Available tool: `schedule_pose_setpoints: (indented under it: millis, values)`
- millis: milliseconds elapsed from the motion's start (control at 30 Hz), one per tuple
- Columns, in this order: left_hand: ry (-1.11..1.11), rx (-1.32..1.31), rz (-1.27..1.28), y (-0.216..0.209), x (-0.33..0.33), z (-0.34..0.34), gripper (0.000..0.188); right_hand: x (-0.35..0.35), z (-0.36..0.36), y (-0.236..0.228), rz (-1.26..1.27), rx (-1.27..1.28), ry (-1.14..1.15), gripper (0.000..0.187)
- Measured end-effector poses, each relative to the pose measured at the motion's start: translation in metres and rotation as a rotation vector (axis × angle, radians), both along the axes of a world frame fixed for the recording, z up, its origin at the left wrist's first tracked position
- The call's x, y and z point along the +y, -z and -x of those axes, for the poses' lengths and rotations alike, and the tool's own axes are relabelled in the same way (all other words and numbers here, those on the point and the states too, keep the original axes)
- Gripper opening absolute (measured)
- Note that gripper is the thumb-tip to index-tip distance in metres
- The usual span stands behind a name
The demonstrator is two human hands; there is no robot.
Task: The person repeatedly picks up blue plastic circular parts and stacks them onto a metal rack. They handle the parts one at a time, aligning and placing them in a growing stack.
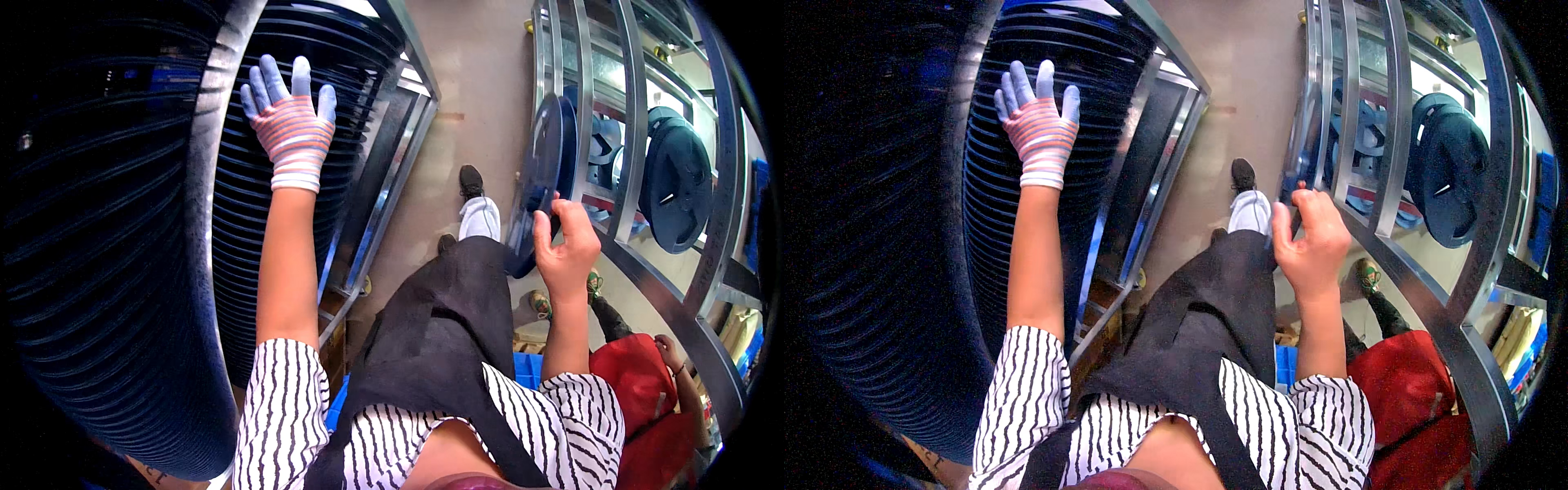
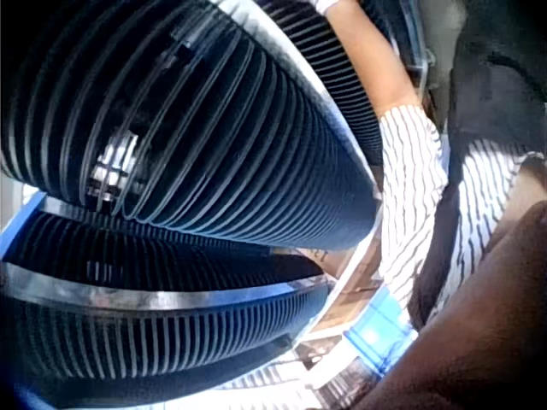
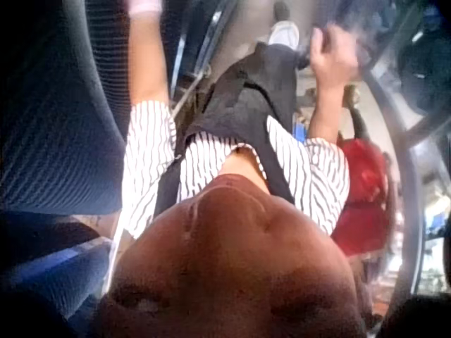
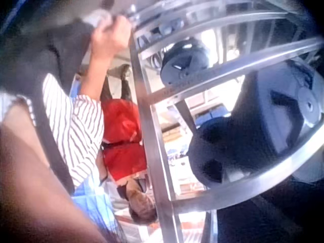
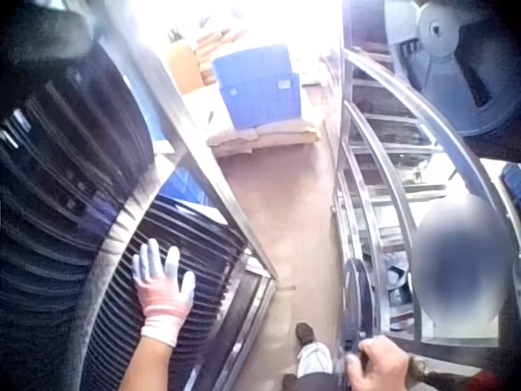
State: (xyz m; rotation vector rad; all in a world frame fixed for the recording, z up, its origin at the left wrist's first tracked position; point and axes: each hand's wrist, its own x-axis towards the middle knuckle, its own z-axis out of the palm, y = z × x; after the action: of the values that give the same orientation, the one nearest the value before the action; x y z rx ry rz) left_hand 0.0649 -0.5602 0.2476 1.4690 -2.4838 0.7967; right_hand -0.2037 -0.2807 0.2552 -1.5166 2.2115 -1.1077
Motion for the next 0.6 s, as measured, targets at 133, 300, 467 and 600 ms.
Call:
schedule_pose_setpoints:
  millis: [133, 300, 467, 600]
  values:
    - [-0.002, -0.024, -0.083, 0.000, 0.002, -0.005, 0.056, 0.020, 0.015, 0.005, -0.183, -0.071, 0.143, 0.011]
    - [0.006, -0.023, -0.105, -0.001, 0.004, -0.004, 0.055, 0.052, 0.032, 0.011, 0.103, -0.090, 0.099, 0.015]
    - [0.024, -0.018, -0.070, -0.002, 0.004, -0.002, 0.054, 0.039, 0.021, -0.009, 0.366, -0.067, -0.078, 0.013]
    - [0.030, 0.008, -0.067, -0.003, 0.004, -0.002, 0.053, 0.005, 0.020, -0.007, 0.522, -0.131, -0.164, 0.005]
